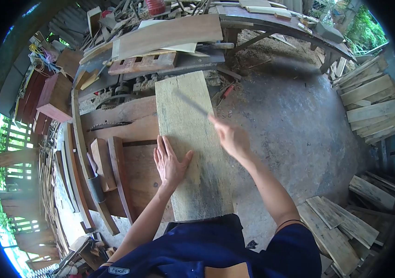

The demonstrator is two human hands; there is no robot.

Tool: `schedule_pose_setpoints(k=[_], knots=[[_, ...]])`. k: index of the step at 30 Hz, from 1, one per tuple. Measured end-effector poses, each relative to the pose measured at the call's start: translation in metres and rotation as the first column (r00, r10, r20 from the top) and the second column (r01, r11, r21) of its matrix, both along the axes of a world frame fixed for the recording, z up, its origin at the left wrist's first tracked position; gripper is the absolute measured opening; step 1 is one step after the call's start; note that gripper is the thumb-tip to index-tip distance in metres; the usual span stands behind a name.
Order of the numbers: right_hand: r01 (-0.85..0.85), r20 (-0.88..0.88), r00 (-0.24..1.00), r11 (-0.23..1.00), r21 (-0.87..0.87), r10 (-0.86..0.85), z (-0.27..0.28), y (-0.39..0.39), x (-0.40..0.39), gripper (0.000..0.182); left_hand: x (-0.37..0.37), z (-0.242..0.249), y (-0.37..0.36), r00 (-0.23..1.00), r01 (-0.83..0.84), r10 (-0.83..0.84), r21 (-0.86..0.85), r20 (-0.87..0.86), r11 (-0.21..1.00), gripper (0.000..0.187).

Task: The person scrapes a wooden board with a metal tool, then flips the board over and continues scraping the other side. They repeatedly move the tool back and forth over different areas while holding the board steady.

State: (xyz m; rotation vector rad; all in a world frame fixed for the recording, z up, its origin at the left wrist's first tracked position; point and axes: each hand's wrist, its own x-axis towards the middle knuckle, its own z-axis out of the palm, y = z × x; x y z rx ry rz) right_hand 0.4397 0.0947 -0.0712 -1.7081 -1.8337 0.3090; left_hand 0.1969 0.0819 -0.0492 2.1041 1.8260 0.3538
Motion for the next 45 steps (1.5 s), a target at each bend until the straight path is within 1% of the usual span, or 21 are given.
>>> schedule_pose_setpoints(k=[2, 7, 9, 10, 12, 14, 16, 19, 23, 25, 28, 29, 31, 32, 33, 34, 36, 37, 39, 41, 45], knots=[[-0.030, 0.157, 0.987, 0.999, -0.016, 0.032, 0.005, -0.020, -0.007, 0.054, 0.000, 0.001, 0.001, 1.000, -0.004, 0.004, 0.011, 0.000, 1.000, 0.114], [0.076, 0.117, 0.991, 0.985, -0.153, -0.059, 0.019, 0.060, -0.002, 0.047, 0.002, 0.000, 0.001, 1.000, -0.013, 0.013, 0.013, -0.023, 1.000, 0.111], [0.148, 0.243, 0.964, 0.979, -0.140, -0.111, 0.024, 0.103, -0.002, 0.047, 0.000, -0.004, 0.002, 0.999, -0.013, 0.014, 0.026, -0.047, 1.000, 0.111], [0.147, 0.311, 0.940, 0.989, 0.011, -0.143, 0.013, 0.113, -0.001, 0.046, 0.000, -0.004, 0.001, 0.999, -0.002, 0.004, 0.040, -0.054, 0.999, 0.110], [0.072, 0.120, 0.990, 0.997, 0.023, -0.075, -0.001, 0.104, 0.009, 0.044, 0.002, -0.005, -0.002, 0.999, -0.008, 0.009, 0.035, -0.033, 0.999, 0.111], [0.006, 0.021, 1.000, 0.991, -0.137, -0.003, 0.003, 0.061, 0.006, 0.042, 0.000, -0.007, 0.001, 1.000, -0.005, 0.006, 0.057, -0.025, 0.998, 0.111], [-0.014, 0.041, 0.999, 0.995, -0.103, 0.018, 0.004, 0.004, -0.004, 0.046, 0.000, -0.005, 0.002, 1.000, -0.012, 0.013, 0.055, -0.028, 0.998, 0.111], [-0.004, 0.046, 0.999, 0.984, -0.177, 0.013, 0.005, -0.021, -0.003, 0.049, 0.000, -0.006, 0.002, 0.999, -0.015, 0.017, 0.051, -0.044, 0.999, 0.111], [0.040, 0.046, 0.998, 0.993, -0.113, -0.035, 0.017, 0.063, 0.006, 0.042, -0.001, -0.009, 0.002, 0.998, -0.003, 0.007, 0.050, -0.065, 0.999, 0.114], [0.100, 0.165, 0.980, 0.992, 0.081, -0.112, -0.007, 0.096, 0.008, 0.043, 0.001, -0.008, 0.001, 0.998, -0.013, 0.015, 0.034, -0.062, 0.999, 0.114], [0.092, 0.070, 0.994, 0.995, -0.038, -0.090, 0.008, 0.055, 0.000, 0.044, 0.000, -0.007, 0.000, 0.998, -0.033, 0.034, 0.018, -0.057, 0.999, 0.115], [0.072, 0.109, 0.992, 0.990, -0.125, -0.059, 0.017, 0.027, -0.003, 0.039, 0.000, -0.007, 0.001, 0.998, -0.025, 0.026, 0.032, -0.055, 0.999, 0.115], [-0.001, -0.006, 1.000, 0.998, -0.066, 0.001, 0.003, -0.034, -0.006, 0.043, 0.001, -0.005, 0.001, 0.999, -0.019, 0.021, 0.043, -0.047, 0.999, 0.115], [0.007, -0.020, 1.000, 0.994, -0.108, -0.009, 0.000, -0.061, -0.008, 0.047, 0.001, -0.006, 0.000, 0.999, -0.037, 0.038, 0.039, -0.038, 0.999, 0.115], [0.012, 0.005, 1.000, 1.000, 0.008, -0.012, 0.002, -0.079, -0.014, 0.047, 0.000, -0.007, 0.000, 0.999, -0.027, 0.029, 0.048, -0.040, 0.998, 0.114], [0.000, 0.009, 1.000, 1.000, 0.010, 0.000, 0.001, -0.074, -0.011, 0.047, 0.000, -0.007, 0.001, 0.999, -0.012, 0.015, 0.061, -0.044, 0.998, 0.113], [0.007, -0.019, 1.000, 0.991, -0.133, -0.009, 0.008, -0.055, -0.004, 0.048, 0.000, -0.007, 0.004, 0.998, -0.015, 0.018, 0.067, -0.054, 0.998, 0.112], [0.032, 0.040, 0.999, 0.984, -0.173, -0.025, 0.014, -0.027, -0.002, 0.046, -0.001, -0.008, 0.001, 0.998, -0.008, 0.012, 0.063, -0.068, 0.998, 0.112], [0.056, -0.021, 0.998, 0.987, -0.154, -0.060, 0.008, 0.030, 0.005, 0.041, -0.001, -0.010, 0.001, 0.997, -0.018, 0.022, 0.059, -0.069, 0.998, 0.111], [0.117, 0.141, 0.984, 0.991, -0.063, -0.107, 0.009, 0.066, 0.006, 0.040, 0.000, -0.009, 0.001, 0.997, -0.023, 0.027, 0.066, -0.068, 0.998, 0.111], [0.039, 0.015, 0.999, 0.990, -0.133, -0.037, 0.006, 0.006, -0.005, 0.035, -0.001, -0.015, 0.001, 0.999, -0.024, 0.030, 0.124, -0.042, 0.992, 0.112]])
